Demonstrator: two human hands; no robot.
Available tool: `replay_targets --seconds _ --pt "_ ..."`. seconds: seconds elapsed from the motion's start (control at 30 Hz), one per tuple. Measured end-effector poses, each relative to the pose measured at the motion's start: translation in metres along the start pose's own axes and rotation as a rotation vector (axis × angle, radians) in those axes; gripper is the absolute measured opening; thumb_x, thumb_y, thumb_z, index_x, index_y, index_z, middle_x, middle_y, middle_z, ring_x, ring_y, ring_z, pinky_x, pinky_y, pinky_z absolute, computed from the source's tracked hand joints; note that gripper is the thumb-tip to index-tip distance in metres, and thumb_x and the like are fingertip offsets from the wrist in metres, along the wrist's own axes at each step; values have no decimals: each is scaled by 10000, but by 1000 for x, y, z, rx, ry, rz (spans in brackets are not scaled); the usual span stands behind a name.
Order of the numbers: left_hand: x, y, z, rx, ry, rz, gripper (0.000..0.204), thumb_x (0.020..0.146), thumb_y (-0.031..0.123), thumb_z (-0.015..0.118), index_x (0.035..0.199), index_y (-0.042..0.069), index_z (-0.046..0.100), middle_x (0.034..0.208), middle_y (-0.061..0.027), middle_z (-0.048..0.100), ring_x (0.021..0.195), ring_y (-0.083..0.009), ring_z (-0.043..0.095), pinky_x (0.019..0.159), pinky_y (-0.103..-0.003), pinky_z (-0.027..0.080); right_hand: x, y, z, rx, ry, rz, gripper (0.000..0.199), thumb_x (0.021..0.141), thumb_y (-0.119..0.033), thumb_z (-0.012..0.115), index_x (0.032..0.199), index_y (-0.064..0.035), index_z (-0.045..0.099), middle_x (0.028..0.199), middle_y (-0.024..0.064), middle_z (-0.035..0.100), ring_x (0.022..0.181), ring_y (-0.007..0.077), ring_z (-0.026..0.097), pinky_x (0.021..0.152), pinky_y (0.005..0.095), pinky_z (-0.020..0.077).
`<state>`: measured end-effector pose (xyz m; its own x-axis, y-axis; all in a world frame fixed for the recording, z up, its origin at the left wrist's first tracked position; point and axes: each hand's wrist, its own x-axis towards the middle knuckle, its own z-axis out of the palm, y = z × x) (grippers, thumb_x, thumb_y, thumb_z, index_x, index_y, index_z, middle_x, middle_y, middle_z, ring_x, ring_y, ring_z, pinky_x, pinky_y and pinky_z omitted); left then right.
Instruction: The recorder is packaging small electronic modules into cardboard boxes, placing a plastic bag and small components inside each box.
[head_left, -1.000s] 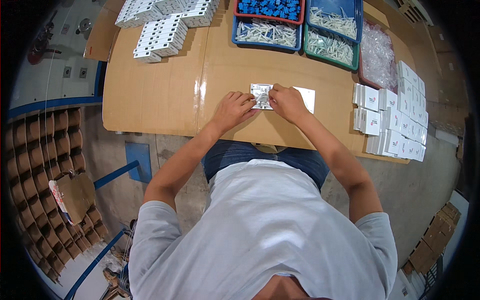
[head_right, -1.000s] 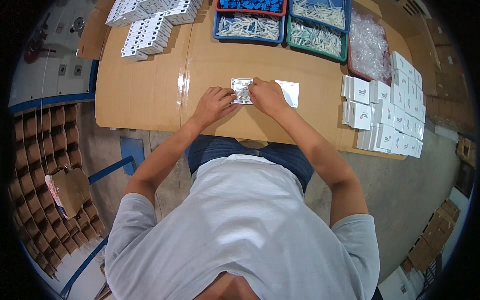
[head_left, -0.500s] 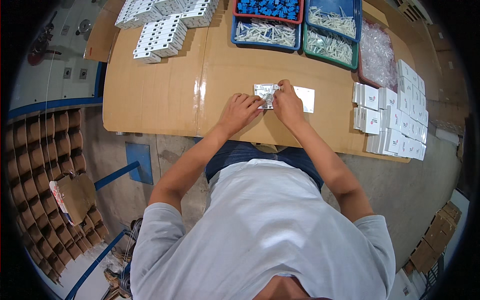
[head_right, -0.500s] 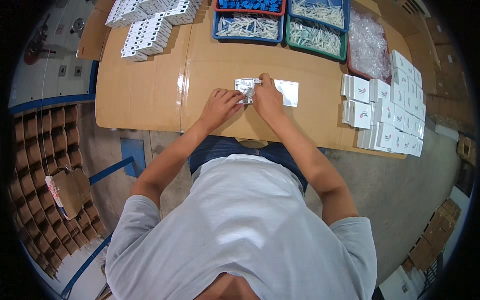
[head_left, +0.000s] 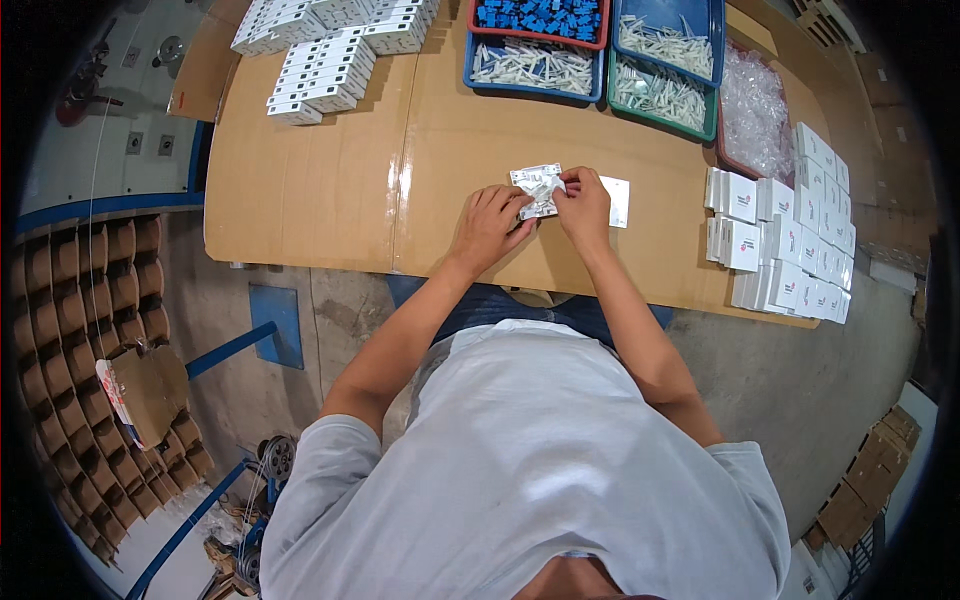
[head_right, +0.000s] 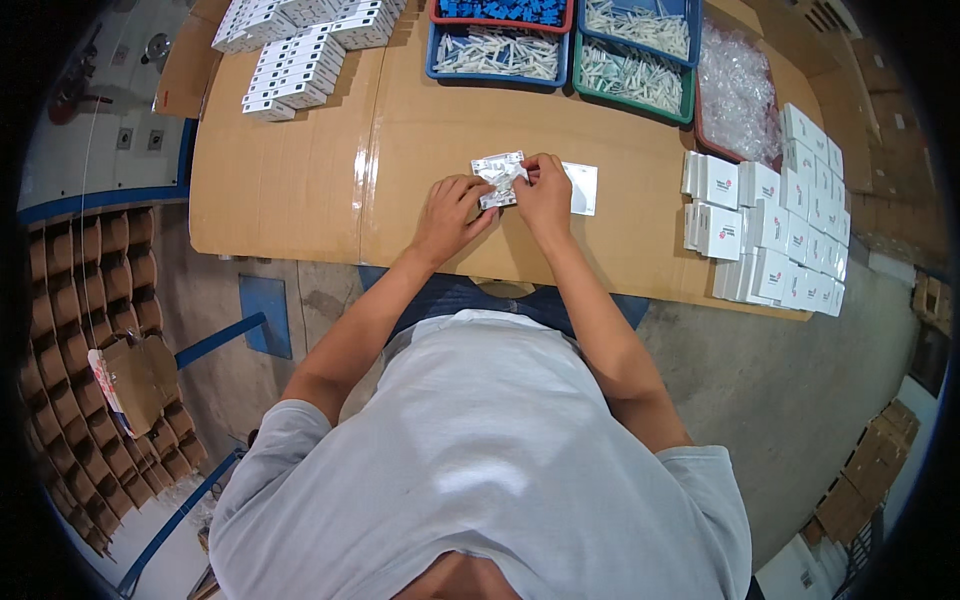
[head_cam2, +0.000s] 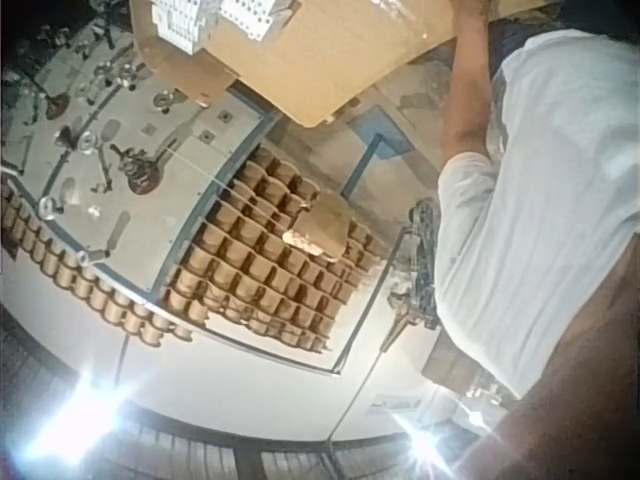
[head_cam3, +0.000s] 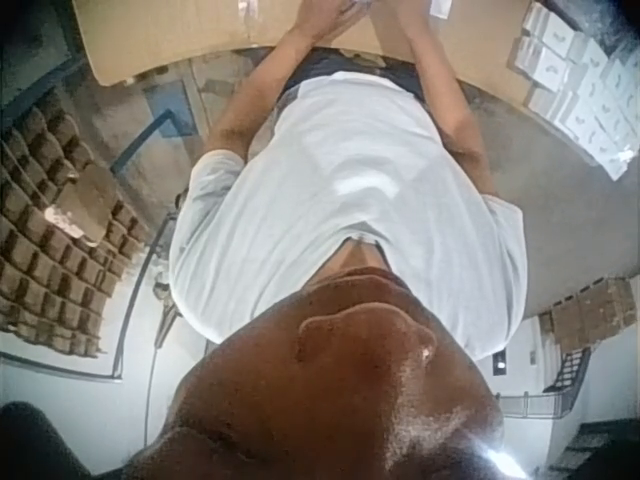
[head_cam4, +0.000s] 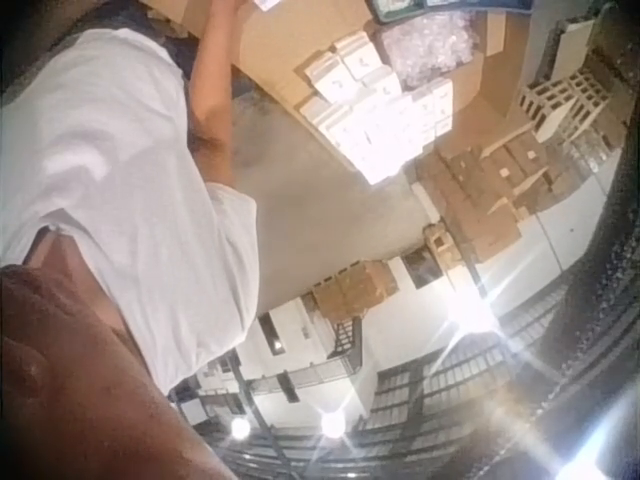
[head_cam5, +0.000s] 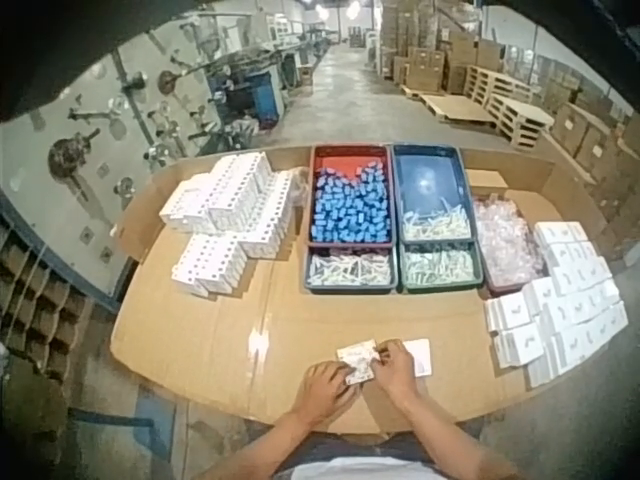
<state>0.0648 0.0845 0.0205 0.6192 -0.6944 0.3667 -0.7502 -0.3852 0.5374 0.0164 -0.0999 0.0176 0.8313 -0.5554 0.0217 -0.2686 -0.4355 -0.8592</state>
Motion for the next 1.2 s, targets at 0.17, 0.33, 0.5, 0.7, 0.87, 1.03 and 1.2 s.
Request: replay_targets --seconds 0.17,0.33,0.5,0.7,0.87,1.03,1.2 --pt "-2 -5 0 -44 4 -1 322 838 212 773 1119 93 671 1176 -59 638 1100 -265 586 943 -410 448 28 8 -5 -46 -149 156 169 746 -11 741 902 -1 676 815 106 706 744 215 695 706 330 554" --pt "2 -4 -9 -73 -35 -32 296 830 175 784 1091 75 688 1238 -91 631 1150 -300 586 967 -427 478 39 21 -16 14 -317 229 135 754 -43 777 860 -7 702 790 106 722 726 200 696 686 318 544" --pt "3 -7 -9 -92 -47 -71 456 805 218 812 1195 63 633 1309 -134 588 1216 -337 562 1016 -441 463 36 18 -23 30 -371 190 150 776 -56 796 892 -3 716 798 102 728 738 187 698 690 316 544" --pt "16 -13 -16 -94 -52 -119 783 759 369 837 1405 70 510 1405 -145 517 1321 -327 489 1089 -460 382 32 12 -29 -35 -419 148 130 795 -69 771 913 -19 754 841 128 716 785 220 700 729 331 545" --pt "19 -22 -16 -34 -115 -108 851 728 457 835 1411 70 507 1414 -129 513 1358 -305 457 1118 -465 341 28 -3 -39 -246 -492 -135 134 817 -61 729 940 -28 770 1003 138 645 889 262 684 785 363 547" --pt "20 -20 -17 -4 -119 -131 843 718 506 821 1392 88 533 1403 -104 517 1353 -277 460 1117 -452 337 18 -29 -49 -442 -543 -190 144 821 -88 709 945 -34 759 1045 122 612 917 303 674 810 400 548" --pt "21 -17 -16 -2 -116 -138 842 705 510 823 1386 103 541 1396 -97 522 1343 -276 467 1115 -451 343 10 -20 -42 -546 -474 -388 82 817 -79 674 886 -68 718 1009 110 636 925 307 678 768 434 558"
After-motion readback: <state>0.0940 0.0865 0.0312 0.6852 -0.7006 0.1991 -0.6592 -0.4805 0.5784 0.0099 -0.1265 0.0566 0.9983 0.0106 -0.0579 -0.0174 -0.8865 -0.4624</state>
